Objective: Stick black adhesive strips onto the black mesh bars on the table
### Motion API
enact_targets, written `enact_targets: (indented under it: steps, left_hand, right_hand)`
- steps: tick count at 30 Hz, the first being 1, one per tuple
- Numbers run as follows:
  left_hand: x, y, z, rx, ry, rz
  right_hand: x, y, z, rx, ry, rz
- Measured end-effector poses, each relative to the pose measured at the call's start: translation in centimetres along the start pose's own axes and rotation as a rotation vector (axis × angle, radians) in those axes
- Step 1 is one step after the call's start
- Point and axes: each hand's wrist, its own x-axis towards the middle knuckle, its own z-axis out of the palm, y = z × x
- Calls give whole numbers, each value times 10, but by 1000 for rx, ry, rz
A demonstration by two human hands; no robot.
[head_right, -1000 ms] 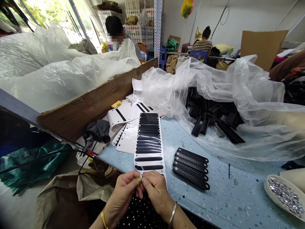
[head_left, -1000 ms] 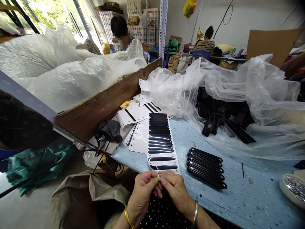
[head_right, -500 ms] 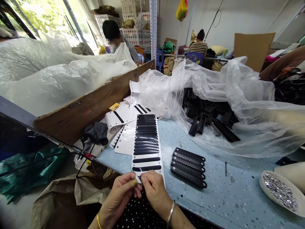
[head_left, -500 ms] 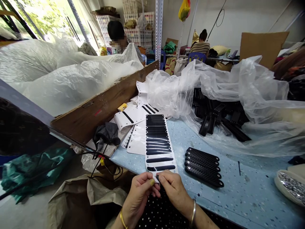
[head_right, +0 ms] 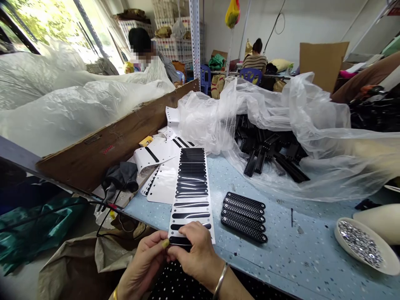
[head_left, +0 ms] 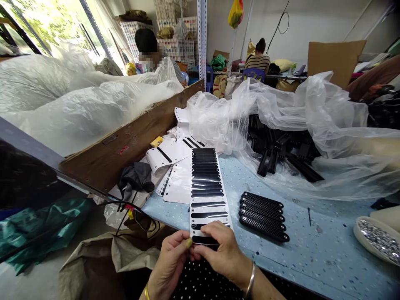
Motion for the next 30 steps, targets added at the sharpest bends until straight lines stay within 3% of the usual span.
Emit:
enact_targets:
  steps: [4, 11, 16, 21, 26, 30]
  left_hand:
    - [-2, 3, 10, -23, -33, 15]
    - [1, 5, 15, -26, -70, 12]
    - [0, 4, 4, -12, 15, -29]
    - [-1, 5, -16, 11, 138, -62]
    - [5, 9, -32, 71, 196, -62]
    - [-3, 9, -44, 274, 379, 30]
  right_hand:
    - [0, 1, 9, 2, -45, -7]
    - [3, 2, -1, 212, -134, 150]
    - [10, -2, -14, 575, 73, 405]
    - [19, -22, -62, 805, 279, 329]
    - [8, -28, -131, 687, 588, 178]
    - [-18, -14, -162, 540, 651, 158]
